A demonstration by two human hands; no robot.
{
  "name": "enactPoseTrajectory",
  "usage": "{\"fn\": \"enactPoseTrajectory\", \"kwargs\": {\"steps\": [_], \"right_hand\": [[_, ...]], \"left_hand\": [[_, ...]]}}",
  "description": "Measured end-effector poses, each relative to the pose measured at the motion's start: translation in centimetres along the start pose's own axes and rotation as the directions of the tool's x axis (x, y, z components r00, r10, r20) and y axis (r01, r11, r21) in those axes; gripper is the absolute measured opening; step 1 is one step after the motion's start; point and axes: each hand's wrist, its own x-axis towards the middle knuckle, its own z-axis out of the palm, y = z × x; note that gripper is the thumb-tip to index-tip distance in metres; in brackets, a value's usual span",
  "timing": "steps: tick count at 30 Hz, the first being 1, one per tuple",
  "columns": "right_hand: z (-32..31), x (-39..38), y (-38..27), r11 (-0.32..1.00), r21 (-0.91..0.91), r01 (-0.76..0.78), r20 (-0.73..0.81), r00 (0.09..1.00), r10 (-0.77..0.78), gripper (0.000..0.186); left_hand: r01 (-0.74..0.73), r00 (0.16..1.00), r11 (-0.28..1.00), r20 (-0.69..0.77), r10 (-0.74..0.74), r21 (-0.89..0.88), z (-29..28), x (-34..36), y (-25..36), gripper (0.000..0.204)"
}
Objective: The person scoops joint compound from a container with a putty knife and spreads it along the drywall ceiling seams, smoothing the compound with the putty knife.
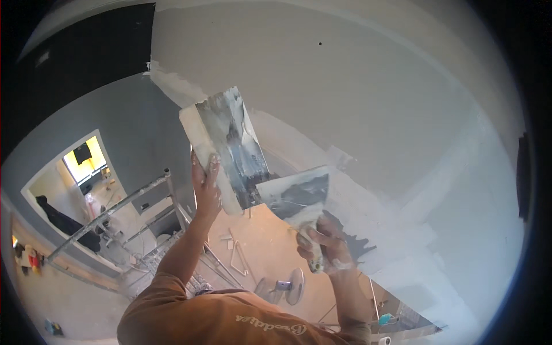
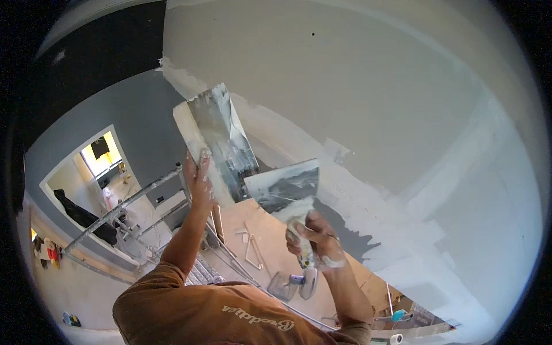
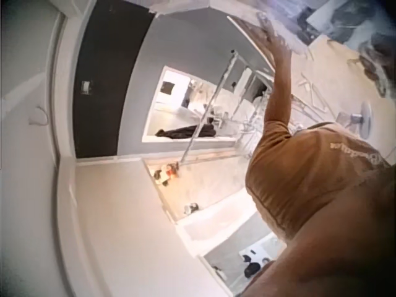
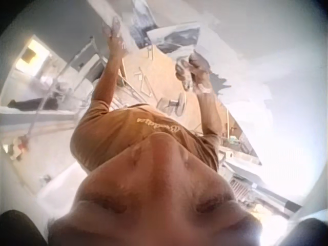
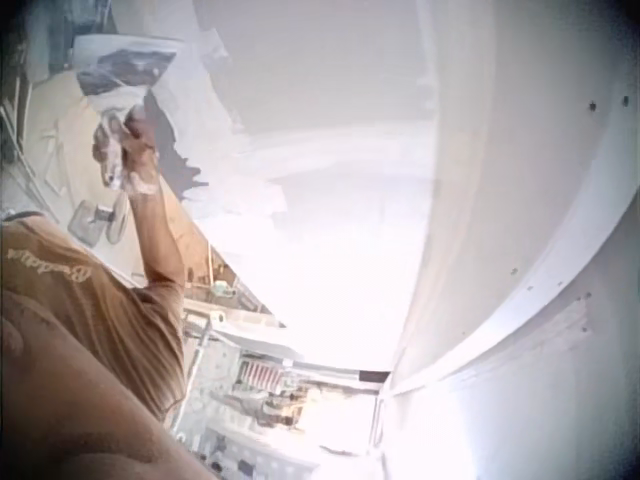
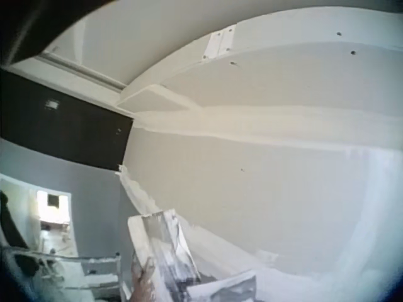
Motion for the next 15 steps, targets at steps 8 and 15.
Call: {"fn": "enactPoseTrajectory", "kwargs": {"steps": [8,15], "right_hand": [[0.3,2.5,-2.3,0.996,-0.018,0.087,-0.014,0.996,-0.087,0.032],[-3.3,1.2,-3.3,0.521,-0.719,0.460,0.241,0.868,-0.435,0.039]], "left_hand": [[-0.226,0.953,0.940,0.260,0.158,0.255,3.3,-3.3,1.4,0.039],[0.445,0.870,0.895,0.251,-0.424,-0.032,3.0,-6.1,-0.4,0.052]]}}
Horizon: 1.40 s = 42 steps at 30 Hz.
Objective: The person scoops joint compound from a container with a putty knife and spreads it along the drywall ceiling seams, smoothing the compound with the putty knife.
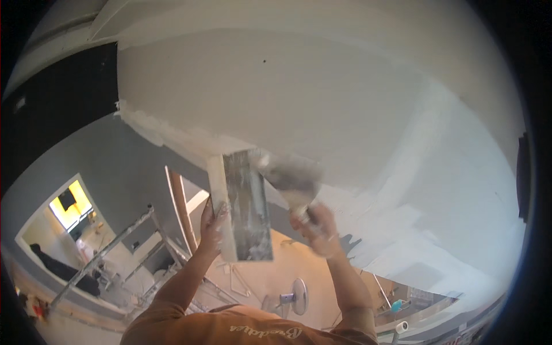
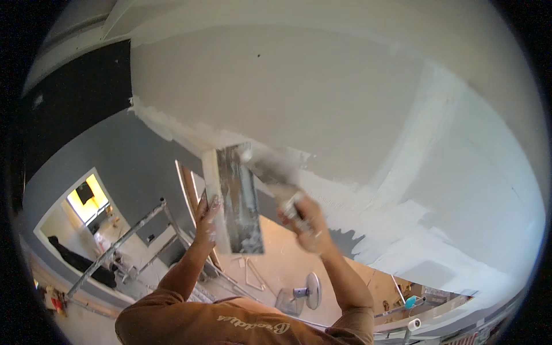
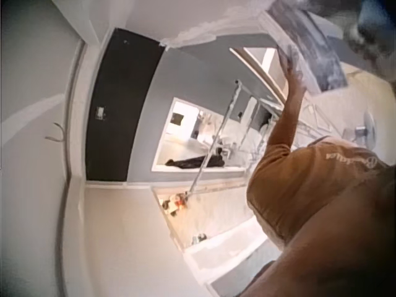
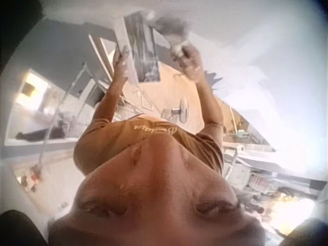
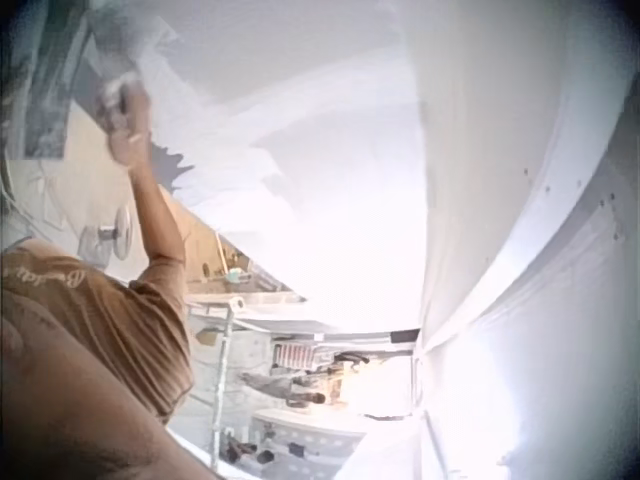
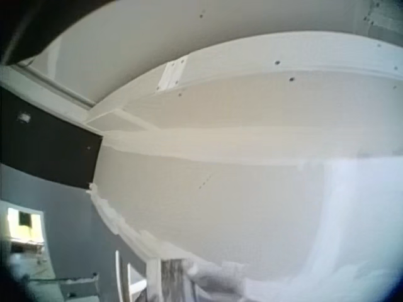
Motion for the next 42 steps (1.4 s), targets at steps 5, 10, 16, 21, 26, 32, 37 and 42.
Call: {"fn": "enactPoseTrajectory", "kwargs": {"steps": [5,10,16,21,26,32,37,42], "right_hand": [[3.8,-0.5,-2.2,0.338,-0.869,0.361,0.293,0.927,-0.235,0.071],[0.2,-2.4,-1.3,0.231,-0.966,0.119,0.089,0.986,-0.138,0.085],[3.2,-2.7,-4.0,0.754,0.620,-0.217,-0.173,0.900,0.401,0.018],[4.1,-1.5,-1.6,0.553,0.799,-0.238,-0.047,0.891,0.452,0.020],[4.0,0.0,-2.3,0.602,0.774,-0.196,-0.062,0.923,0.380,0.036],[2.8,5.1,-7.0,0.969,0.248,0.018,-0.287,0.956,0.056,0.016],[-0.4,17.2,-17.2,-0.306,-0.916,0.259,0.383,0.790,-0.479,0.049],[-3.5,28.2,-21.6,-0.859,-0.481,0.175,0.638,0.742,-0.206,0.051]], "left_hand": [[0.193,0.964,0.951,0.229,-0.137,-0.242,-3.0,1.2,0.2,0.043],[0.010,0.983,0.932,0.174,0.057,-0.362,-3.5,3.2,2.4,0.038],[-0.498,0.834,0.806,-0.078,0.546,0.319,-2.0,6.1,2.0,0.060],[-0.553,0.820,0.781,0.028,0.571,0.289,1.2,5.4,3.1,0.047],[-0.528,0.849,0.800,0.165,0.502,0.284,1.7,3.9,2.4,0.045],[-0.424,0.903,0.850,0.210,0.374,0.312,-0.4,3.1,1.8,0.044],[-0.326,0.944,0.895,0.162,0.289,0.303,-3.2,3.0,-0.5,0.043],[-0.124,0.982,0.937,0.174,0.070,0.327,-5.8,2.4,-2.7,0.042]]}}
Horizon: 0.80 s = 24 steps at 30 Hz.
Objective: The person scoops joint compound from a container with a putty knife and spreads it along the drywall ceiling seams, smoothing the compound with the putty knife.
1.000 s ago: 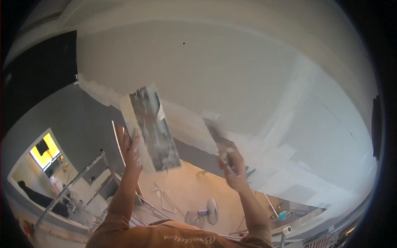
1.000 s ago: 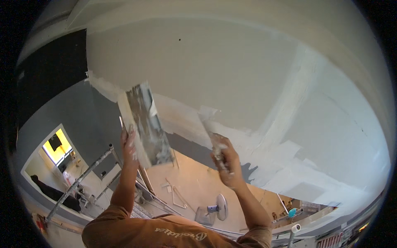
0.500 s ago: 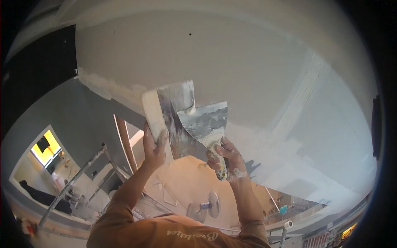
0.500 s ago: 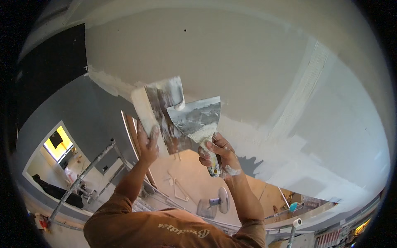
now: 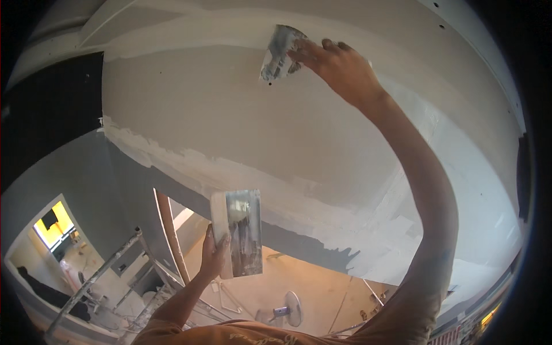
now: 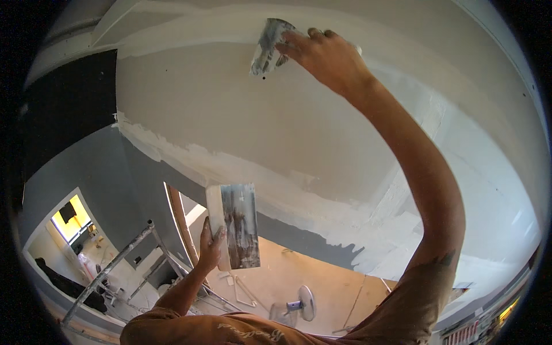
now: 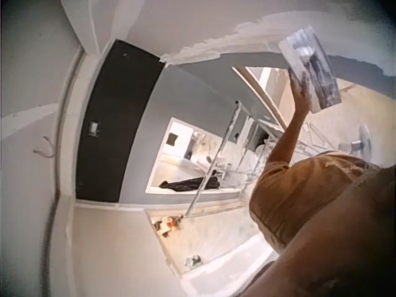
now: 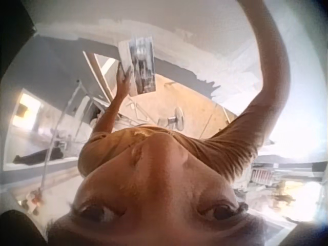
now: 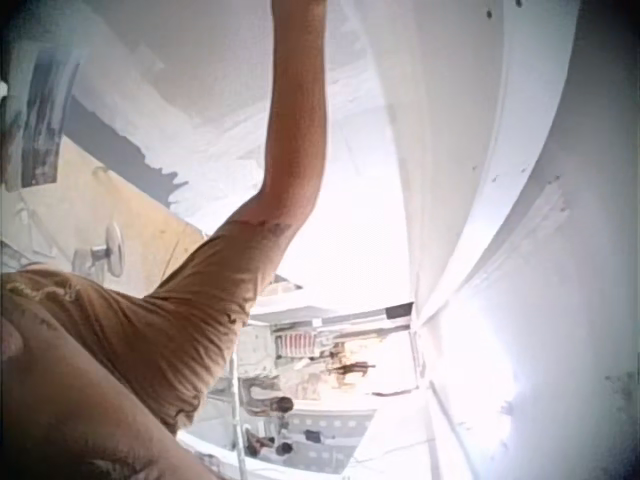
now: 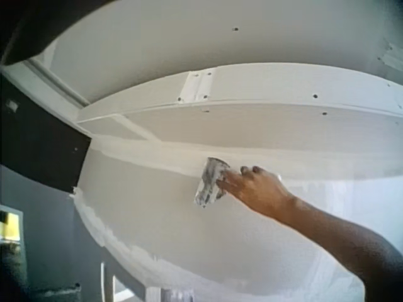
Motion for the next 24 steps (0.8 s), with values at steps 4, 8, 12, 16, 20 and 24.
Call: {"fn": "enactPoseTrajectory", "kwargs": {"steps": [4,8,12,16,20,24], "right_hand": [[1.7,4.9,0.3,0.988,-0.092,0.120,0.054,0.992,-0.116,0.048],[4.0,8.1,-0.2,0.991,-0.021,0.131,0.015,0.991,-0.130,0.053],[4.6,10.0,-1.4,0.991,-0.062,0.120,0.152,0.982,-0.109,0.053],[3.5,7.9,-0.9,0.988,-0.123,0.098,0.196,0.978,-0.073,0.054],[3.0,3.1,1.7,0.981,-0.171,0.094,0.081,0.993,-0.081,0.052],[0.1,-1.0,3.7,0.994,-0.107,0.035,0.221,0.975,-0.010,0.056]], "left_hand": [[0.065,0.997,0.997,-0.034,-0.064,0.028,-1.1,-1.0,-1.3,0.034],[0.049,0.998,0.992,-0.054,-0.042,0.119,-1.4,-1.0,-1.1,0.027],[0.073,0.994,0.996,-0.079,-0.069,0.046,-2.6,-1.5,-2.5,0.025],[0.085,0.992,0.995,-0.102,-0.079,0.057,-3.0,-1.7,-2.2,0.025],[0.062,0.995,0.996,-0.082,-0.056,0.063,-2.3,-1.9,-3.4,0.026],[0.073,0.997,0.997,-0.013,-0.073,0.018,-0.8,-1.9,-2.8,0.027]]}}
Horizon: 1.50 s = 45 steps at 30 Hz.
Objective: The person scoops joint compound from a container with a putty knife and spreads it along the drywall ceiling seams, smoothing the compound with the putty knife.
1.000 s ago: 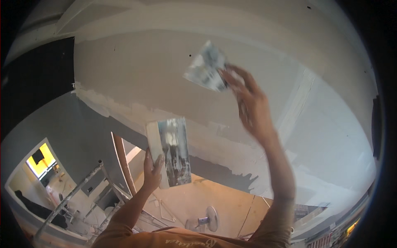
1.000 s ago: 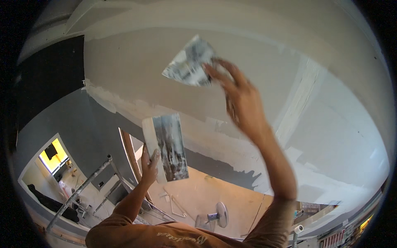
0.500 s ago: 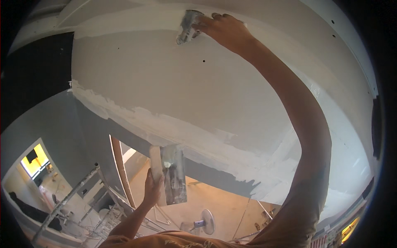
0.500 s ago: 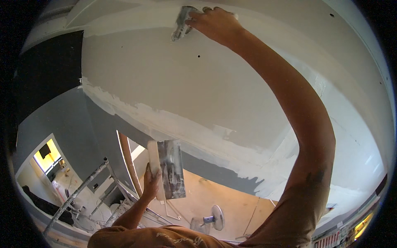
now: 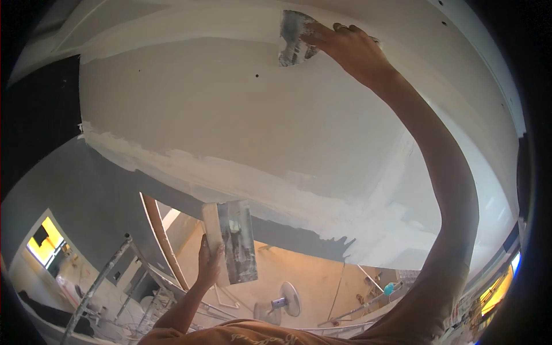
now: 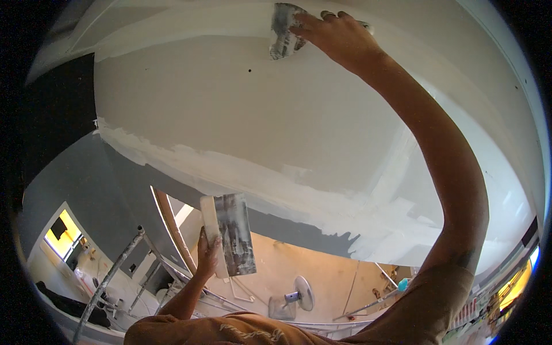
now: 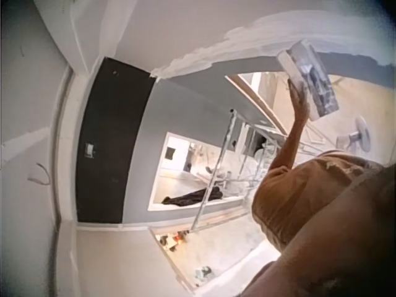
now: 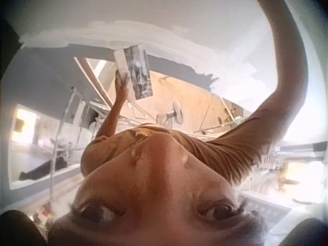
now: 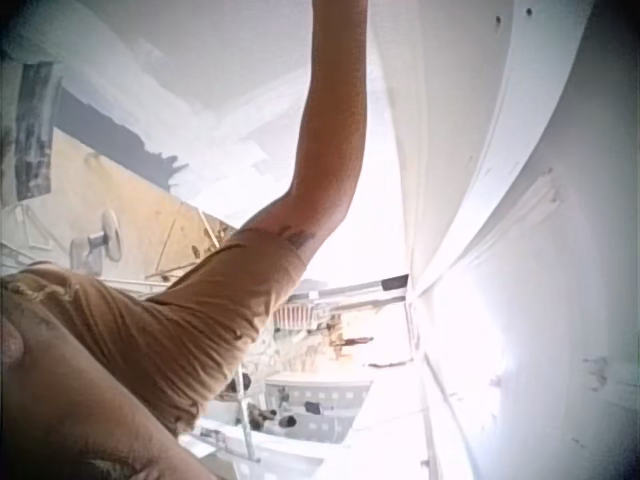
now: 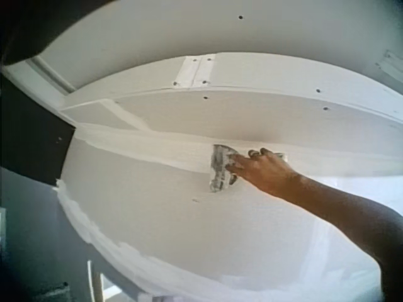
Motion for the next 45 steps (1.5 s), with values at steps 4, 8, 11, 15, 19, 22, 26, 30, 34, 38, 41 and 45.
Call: {"fn": "enactPoseTrajectory", "kwargs": {"steps": [4,8,11,15,19,22,26,30,34,38,41,45], "right_hand": [[-0.2,-4.5,2.4,0.997,-0.082,0.010,0.008,1.000,-0.009,0.059],[-0.4,-8.5,4.3,0.991,-0.132,0.021,0.008,1.000,-0.020,0.065],[-2.0,-11.1,5.1,0.984,-0.177,0.005,0.062,0.998,0.006,0.069],[-2.9,-14.6,6.9,0.989,-0.146,-0.017,0.082,0.996,0.029,0.070],[-3.6,-18.2,8.8,0.993,0.022,-0.114,0.141,0.984,0.110,0.071],[-3.8,-20.5,10.0,0.974,0.163,-0.156,0.144,0.981,0.133,0.074],[-4.1,-22.7,10.7,0.967,0.155,-0.201,0.206,0.964,0.168,0.064],[-5.5,-22.3,9.2,0.985,0.053,-0.166,0.179,0.972,0.154,0.065],[-4.7,-12.2,3.2,0.994,-0.103,0.023,-0.060,0.998,-0.029,0.050],[-1.2,0.6,-3.0,0.995,-0.022,0.097,-0.154,0.983,-0.099,0.043],[0.0,7.5,-5.6,0.997,-0.005,0.075,-0.145,0.987,-0.075,0.046],[1.0,12.4,-6.7,0.998,-0.003,0.059,-0.121,0.991,-0.059,0.052]], "left_hand": [[0.008,1.000,1.000,0.021,-0.008,0.008,2.3,-0.4,0.5,0.029],[0.017,0.999,1.000,0.047,-0.016,-0.016,4.6,-0.9,0.1,0.031],[0.027,0.998,0.997,0.064,-0.023,-0.066,6.7,-1.5,0.1,0.035],[-0.055,0.993,0.997,0.097,0.061,-0.058,9.2,-2.2,-1.2,0.038],[-0.041,0.995,0.998,0.089,0.046,-0.057,12.0,-3.1,-0.7,0.040],[-0.016,0.995,0.993,0.099,0.027,-0.120,13.4,-3.8,0.1,0.039],[0.049,0.995,0.976,0.092,-0.029,-0.213,13.5,-5.0,0.3,0.036],[0.038,0.997,0.982,0.077,-0.023,-0.187,11.7,-5.3,-0.1,0.024],[0.017,1.000,0.994,0.022,-0.015,-0.111,7.0,-4.6,-0.6,0.024],[0.037,0.998,0.998,-0.042,-0.039,-0.049,3.2,-3.5,-0.8,0.026],[0.033,0.990,0.999,-0.133,-0.038,-0.035,0.2,-3.0,-0.9,0.029],[0.109,0.987,0.994,-0.114,-0.111,-0.025,-4.2,-1.6,-1.5,0.058]]}}
